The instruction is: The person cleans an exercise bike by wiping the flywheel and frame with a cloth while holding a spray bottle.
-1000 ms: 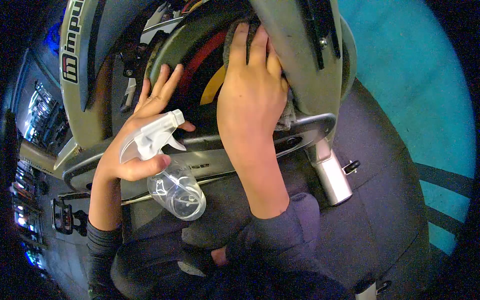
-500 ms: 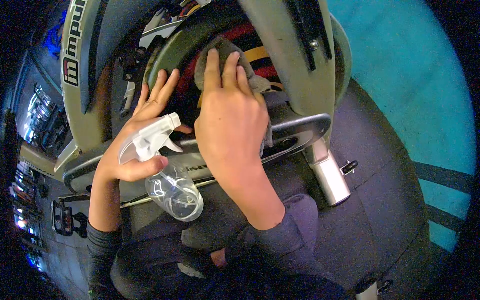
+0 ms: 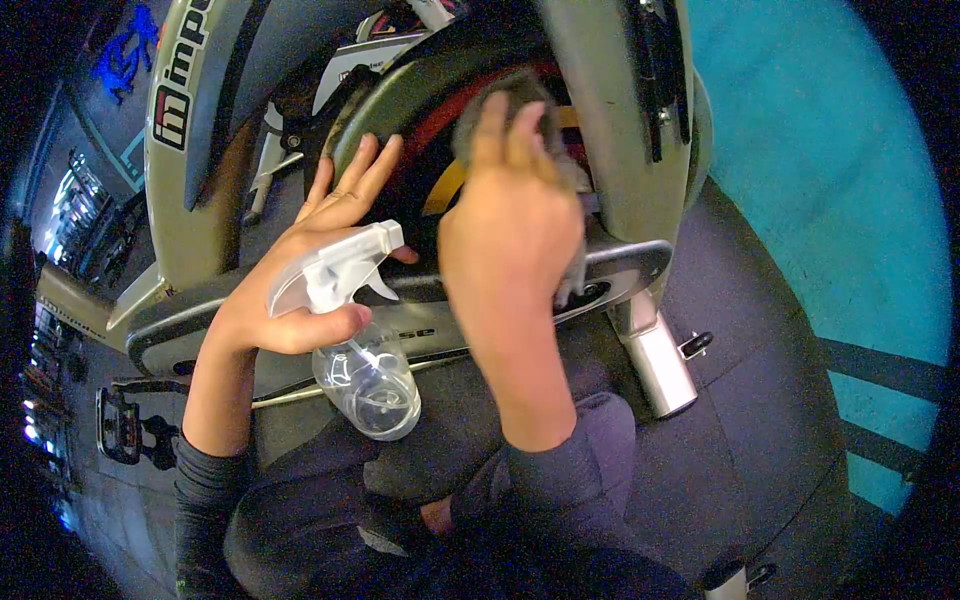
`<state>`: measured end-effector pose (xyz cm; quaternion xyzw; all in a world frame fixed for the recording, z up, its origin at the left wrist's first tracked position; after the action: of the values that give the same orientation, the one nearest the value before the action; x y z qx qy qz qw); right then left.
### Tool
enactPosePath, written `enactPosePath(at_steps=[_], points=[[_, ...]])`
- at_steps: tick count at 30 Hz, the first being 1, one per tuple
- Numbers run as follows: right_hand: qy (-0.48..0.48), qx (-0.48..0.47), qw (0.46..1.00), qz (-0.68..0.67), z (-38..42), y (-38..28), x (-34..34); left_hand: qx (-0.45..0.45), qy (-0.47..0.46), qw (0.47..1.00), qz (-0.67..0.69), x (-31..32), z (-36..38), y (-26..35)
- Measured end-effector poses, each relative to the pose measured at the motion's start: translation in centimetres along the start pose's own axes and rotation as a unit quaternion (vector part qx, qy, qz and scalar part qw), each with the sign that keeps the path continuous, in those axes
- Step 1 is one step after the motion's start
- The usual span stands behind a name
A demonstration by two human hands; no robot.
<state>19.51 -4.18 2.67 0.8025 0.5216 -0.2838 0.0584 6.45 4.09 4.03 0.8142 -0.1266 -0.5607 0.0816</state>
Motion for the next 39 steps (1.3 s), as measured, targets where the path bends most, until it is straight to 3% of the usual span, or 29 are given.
enactPosePath(at_steps=[1,7,9,13,21,23,25,29,32,35,37,39], points=[[-0.036,-0.009,0.999,-0.005,0.4,-1.1,-0.1,-0.004,0.0,1.0,-0.005,0.0,0.0,0.0],[-0.012,-0.043,0.997,-0.067,1.0,-1.6,0.0,-0.018,-0.005,1.0,-0.01,-0.1,0.0,0.2],[0.002,-0.007,1.0,-0.009,0.3,0.1,0.4,-0.02,-0.011,1.0,-0.009,0.1,-0.1,0.1],[0.043,0.035,0.998,-0.019,-0.9,2.0,0.6,-0.018,-0.009,1.0,-0.012,0.2,-0.3,-0.1],[0.019,-0.037,0.999,0.013,1.2,-2.4,0.5,-0.019,-0.009,1.0,-0.005,0.1,-0.1,0.1],[0.033,-0.024,0.999,-0.019,1.1,-2.0,0.0,-0.03,-0.006,1.0,-0.006,0.1,-0.1,0.0],[-0.034,-0.013,0.996,-0.079,0.6,-0.5,-0.4,-0.031,-0.015,0.999,-0.013,0.1,-0.1,-0.1],[-0.024,0.063,0.997,-0.028,-0.1,2.9,0.5,-0.026,-0.015,0.999,-0.017,0.2,-0.1,-0.2],[-0.019,0.063,0.998,-0.006,-0.2,2.4,0.1,-0.025,-0.019,0.999,-0.009,0.2,-0.2,-0.1],[-0.025,0.038,0.998,-0.049,0.7,0.2,-0.1,-0.033,-0.022,0.999,-0.002,0.3,-0.2,0.0],[0.009,-0.028,0.999,-0.021,1.6,-2.2,0.2,-0.023,-0.009,1.0,-0.003,0.3,-0.1,-0.1],[-0.028,-0.007,0.999,-0.018,1.8,-2.6,0.2,-0.017,0.005,1.0,-0.005,0.3,0.1,-0.1]])
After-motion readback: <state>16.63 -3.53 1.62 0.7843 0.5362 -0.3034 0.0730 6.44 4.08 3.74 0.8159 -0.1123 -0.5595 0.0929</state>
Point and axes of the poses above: each hand's wrist, its own z-axis away from the middle knuckle, its own x-axis out of the palm, y = z × x, the point moved 6 cm from there along -z, towards the middle knuckle, and after that the axes turned 5 degrees about -x, right-handed, at the moved point
